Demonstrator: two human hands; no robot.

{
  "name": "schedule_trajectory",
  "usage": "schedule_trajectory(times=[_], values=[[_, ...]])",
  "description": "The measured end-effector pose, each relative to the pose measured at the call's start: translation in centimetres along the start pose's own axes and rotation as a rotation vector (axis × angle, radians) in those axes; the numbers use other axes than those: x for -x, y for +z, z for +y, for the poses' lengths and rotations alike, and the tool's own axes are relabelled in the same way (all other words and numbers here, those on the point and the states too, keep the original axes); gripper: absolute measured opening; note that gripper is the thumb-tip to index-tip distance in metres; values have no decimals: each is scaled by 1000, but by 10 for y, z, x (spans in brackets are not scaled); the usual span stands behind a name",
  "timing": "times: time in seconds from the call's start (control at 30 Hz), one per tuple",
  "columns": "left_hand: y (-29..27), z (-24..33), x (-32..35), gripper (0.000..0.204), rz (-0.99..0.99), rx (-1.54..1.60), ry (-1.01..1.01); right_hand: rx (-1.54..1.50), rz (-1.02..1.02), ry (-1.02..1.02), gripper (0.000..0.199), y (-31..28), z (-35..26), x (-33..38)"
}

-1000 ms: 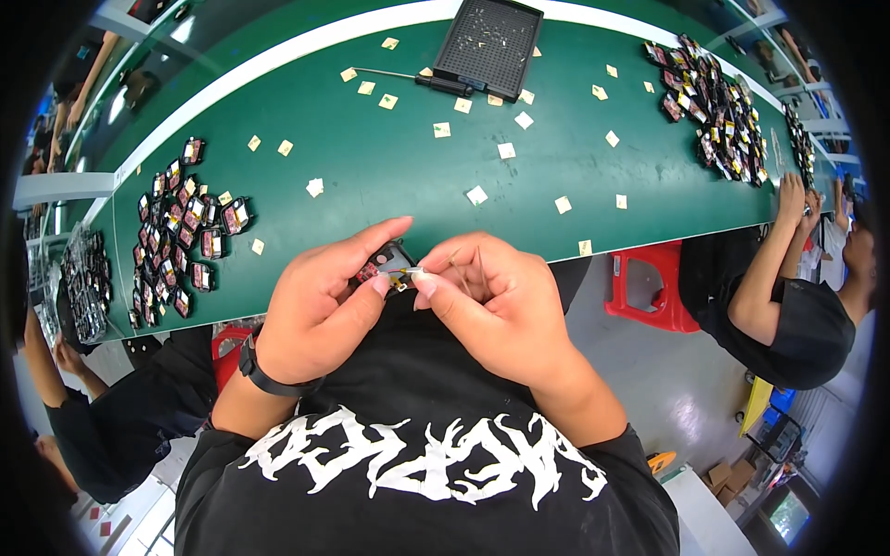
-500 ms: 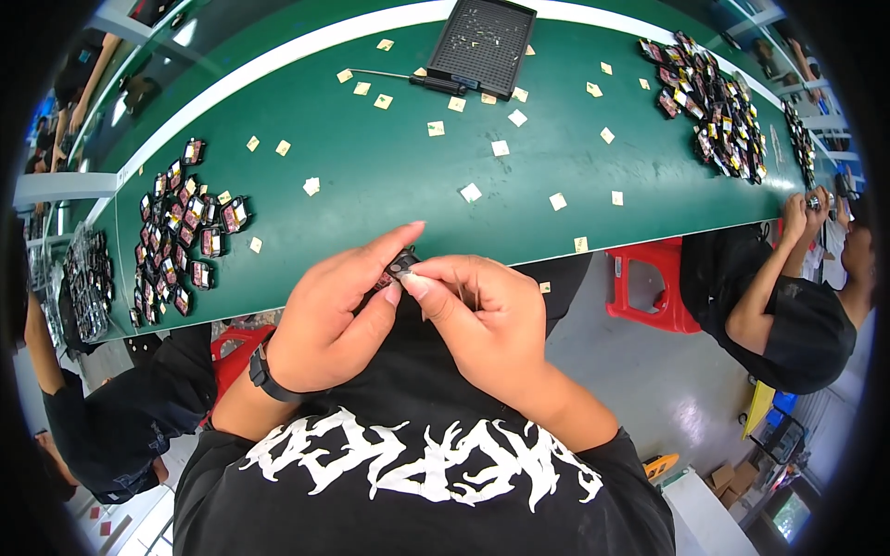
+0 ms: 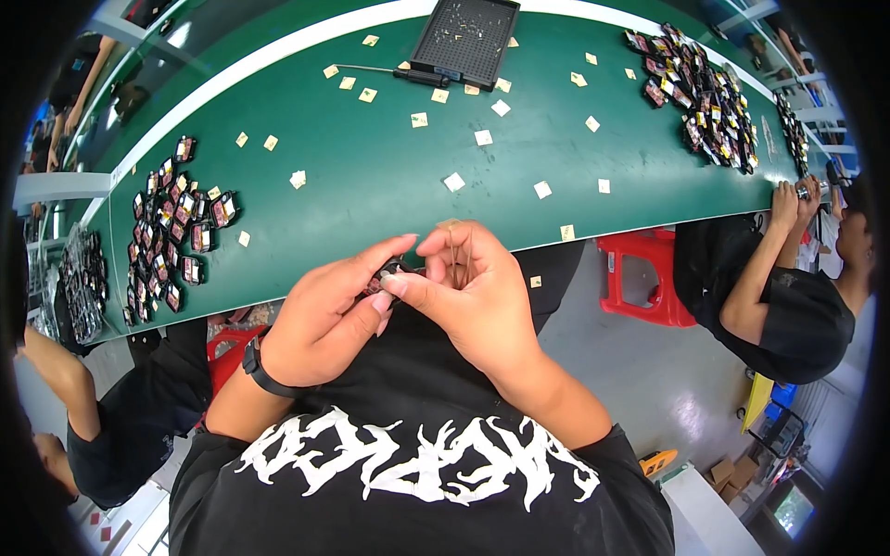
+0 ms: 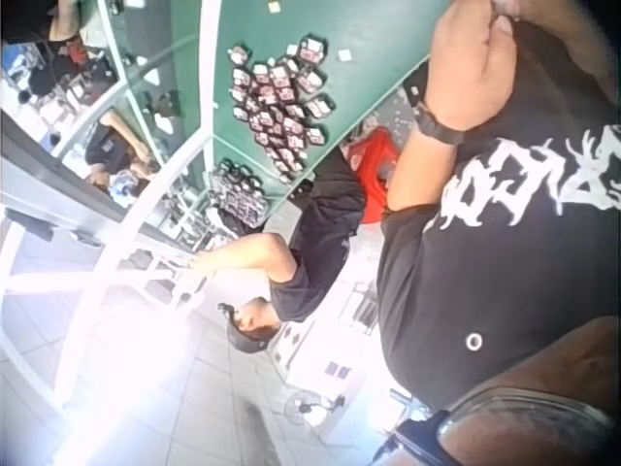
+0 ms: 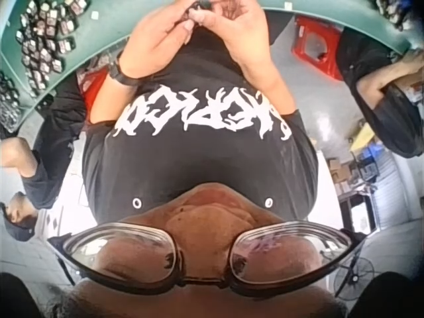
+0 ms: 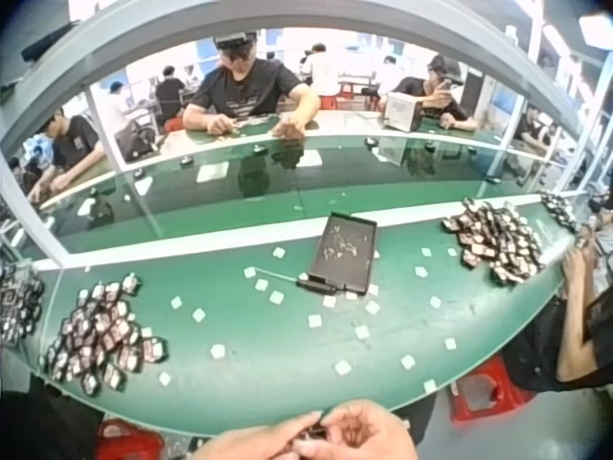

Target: Assembling smartwatch components on a factory conveyor belt using hands and small tools.

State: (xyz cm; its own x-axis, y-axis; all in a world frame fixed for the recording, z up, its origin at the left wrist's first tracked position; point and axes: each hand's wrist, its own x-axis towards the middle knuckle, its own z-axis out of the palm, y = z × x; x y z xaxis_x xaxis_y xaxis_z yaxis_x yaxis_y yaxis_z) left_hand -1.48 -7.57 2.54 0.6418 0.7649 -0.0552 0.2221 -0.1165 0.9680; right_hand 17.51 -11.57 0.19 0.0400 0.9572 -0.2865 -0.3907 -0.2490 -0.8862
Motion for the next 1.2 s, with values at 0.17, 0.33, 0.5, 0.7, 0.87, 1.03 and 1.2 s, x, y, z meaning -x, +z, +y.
schedule_trajectory(times=[0.17,0.33,0.5,0.7,0.87,1.03,1.2], values=[[-2,-1,3,51,-46,179,-121,93,-108,152,32,-8,-3,-5],[0,5,1,50,69,730,-331,10,-53,166,24,-6,-26,10],[-5,-2,1,38,151,693,-300,236,2,-6,24,-26,-28,18],[-5,7,0,36,119,548,-340,699,-93,-435,17,-23,-21,14],[3,4,3,36,142,493,-285,683,-46,-563,17,4,-18,7],[7,3,3,40,127,162,-104,638,-14,-532,19,1,-5,5],[7,1,3,38,92,134,-66,219,107,-161,22,3,-2,5]])
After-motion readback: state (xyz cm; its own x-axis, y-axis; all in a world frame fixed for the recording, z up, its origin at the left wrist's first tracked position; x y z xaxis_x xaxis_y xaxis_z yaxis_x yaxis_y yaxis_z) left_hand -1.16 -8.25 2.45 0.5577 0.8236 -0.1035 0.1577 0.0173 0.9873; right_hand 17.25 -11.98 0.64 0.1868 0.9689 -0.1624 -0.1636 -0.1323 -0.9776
